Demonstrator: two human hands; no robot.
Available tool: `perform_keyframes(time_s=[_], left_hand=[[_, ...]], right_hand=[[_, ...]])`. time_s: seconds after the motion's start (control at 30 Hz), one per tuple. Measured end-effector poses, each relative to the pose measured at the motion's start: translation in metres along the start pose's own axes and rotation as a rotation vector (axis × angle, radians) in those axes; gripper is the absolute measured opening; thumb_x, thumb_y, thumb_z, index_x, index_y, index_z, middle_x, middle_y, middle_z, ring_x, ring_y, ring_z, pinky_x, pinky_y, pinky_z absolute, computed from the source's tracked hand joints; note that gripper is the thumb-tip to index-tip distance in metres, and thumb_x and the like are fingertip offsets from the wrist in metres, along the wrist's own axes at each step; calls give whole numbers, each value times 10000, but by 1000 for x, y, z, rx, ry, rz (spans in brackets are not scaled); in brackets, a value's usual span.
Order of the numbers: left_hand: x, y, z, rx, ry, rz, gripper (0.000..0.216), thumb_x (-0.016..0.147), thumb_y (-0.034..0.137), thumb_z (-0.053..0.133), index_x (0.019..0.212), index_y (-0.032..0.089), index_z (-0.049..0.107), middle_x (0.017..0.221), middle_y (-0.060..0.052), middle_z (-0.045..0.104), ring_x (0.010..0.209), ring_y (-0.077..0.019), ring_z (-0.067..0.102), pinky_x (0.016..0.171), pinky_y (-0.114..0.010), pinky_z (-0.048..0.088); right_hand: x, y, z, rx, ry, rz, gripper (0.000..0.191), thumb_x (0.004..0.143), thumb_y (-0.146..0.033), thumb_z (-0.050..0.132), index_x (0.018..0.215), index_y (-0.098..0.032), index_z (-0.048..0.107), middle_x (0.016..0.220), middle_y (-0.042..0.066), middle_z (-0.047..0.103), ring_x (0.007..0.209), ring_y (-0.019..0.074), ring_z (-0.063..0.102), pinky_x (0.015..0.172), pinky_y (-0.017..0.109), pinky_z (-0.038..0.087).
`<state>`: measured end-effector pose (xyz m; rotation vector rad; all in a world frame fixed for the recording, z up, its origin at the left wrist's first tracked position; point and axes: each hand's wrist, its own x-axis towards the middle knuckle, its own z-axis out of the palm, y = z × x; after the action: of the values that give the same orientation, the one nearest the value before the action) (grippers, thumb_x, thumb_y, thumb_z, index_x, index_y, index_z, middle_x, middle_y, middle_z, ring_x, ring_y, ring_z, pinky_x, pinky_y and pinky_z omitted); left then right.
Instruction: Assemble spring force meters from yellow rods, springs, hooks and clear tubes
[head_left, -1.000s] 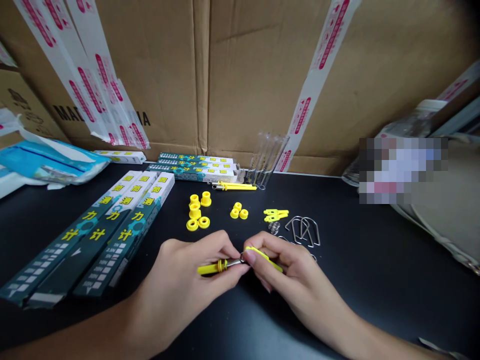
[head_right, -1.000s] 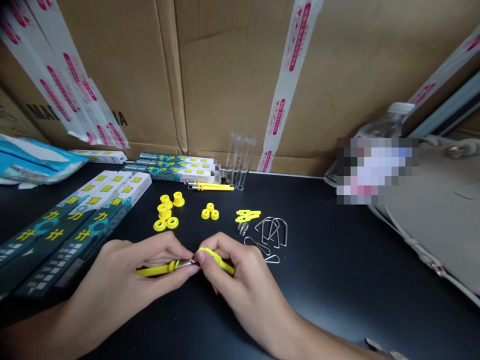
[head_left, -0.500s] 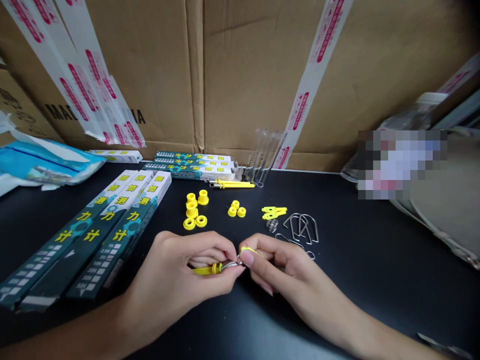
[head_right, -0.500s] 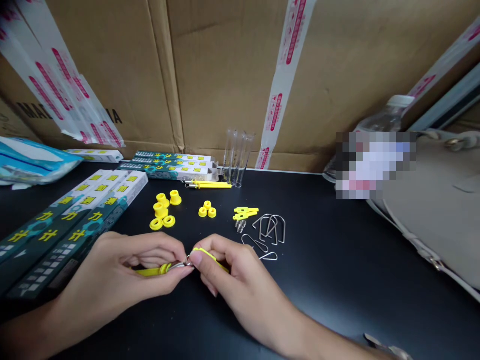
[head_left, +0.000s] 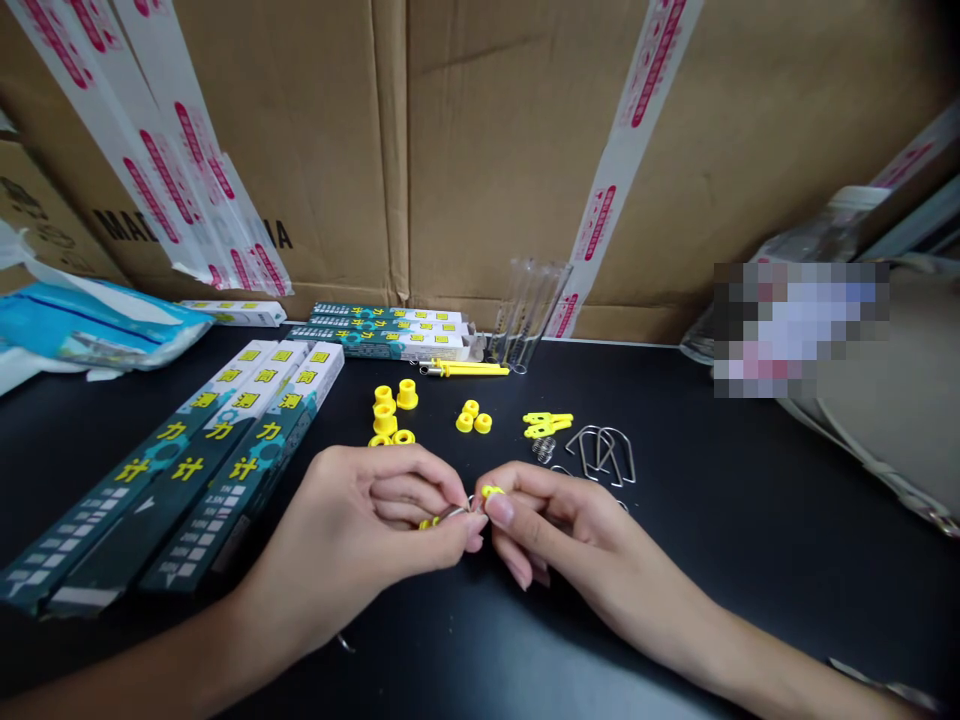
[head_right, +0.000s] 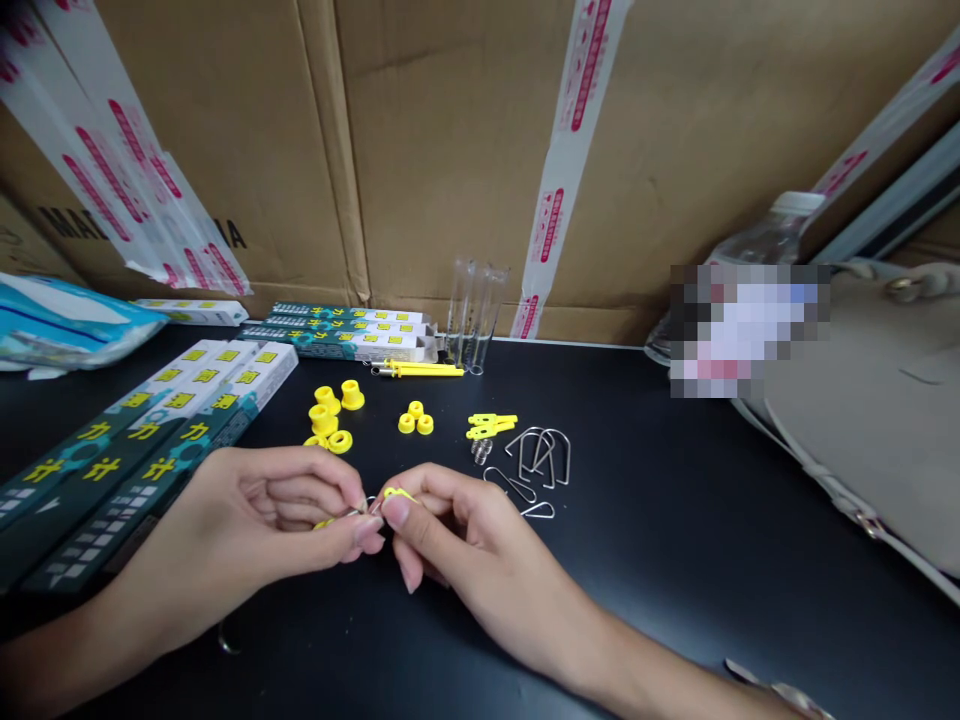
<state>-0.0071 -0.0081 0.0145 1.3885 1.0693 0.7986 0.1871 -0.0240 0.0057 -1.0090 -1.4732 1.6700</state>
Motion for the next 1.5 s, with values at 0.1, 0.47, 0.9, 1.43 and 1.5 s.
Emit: perform_keyframes(time_s=[0.1, 0.47, 0.9, 1.43, 1.5], left_hand=[[2, 1, -1, -5, -2, -7, 83, 736, 205, 801, 732, 189, 719, 668, -6, 790, 679, -171, 775, 621, -160, 589], [2, -1, 1, 15, 82, 61, 86, 729, 148, 795, 710, 193, 725, 688, 20, 787, 666, -149, 768, 638, -152, 596], [5, 0, 0, 28, 77, 25, 147, 727, 256, 838, 805, 195, 730, 758, 10, 802, 739, -177, 781, 704, -198, 615], [-2, -3, 3, 454, 226, 415, 264, 713, 71, 789, 823, 298, 711, 779, 133, 774, 698, -74, 748, 689, -84, 556], [-4, -2, 4, 492, 247, 453, 278, 696, 51, 788, 806, 290, 698, 751, 142, 759, 662, -62, 733, 668, -75, 542]], right_hand=[[-1, 2, 1, -17, 16, -7, 342, 981, -488, 564, 941, -158, 642, 623, -52, 497, 566, 97, 376, 539, 239, 299], [-11, 12, 5, -628, 262, -373, 195, 1026, -206, 491, 1198, -218, 582, 852, -23, 704, 662, 93, 647, 652, 179, 494], [-11, 14, 4, -587, 255, -328, 206, 1039, -217, 459, 1210, -235, 572, 783, -46, 690, 561, 80, 614, 548, 179, 473], [-12, 11, 5, -589, 253, -290, 119, 1008, -290, 509, 1096, -261, 583, 670, -69, 409, 576, 114, 419, 527, 221, 357], [-11, 12, 6, -610, 271, -311, 103, 985, -290, 559, 1069, -258, 610, 658, -73, 379, 566, 111, 406, 526, 220, 351]])
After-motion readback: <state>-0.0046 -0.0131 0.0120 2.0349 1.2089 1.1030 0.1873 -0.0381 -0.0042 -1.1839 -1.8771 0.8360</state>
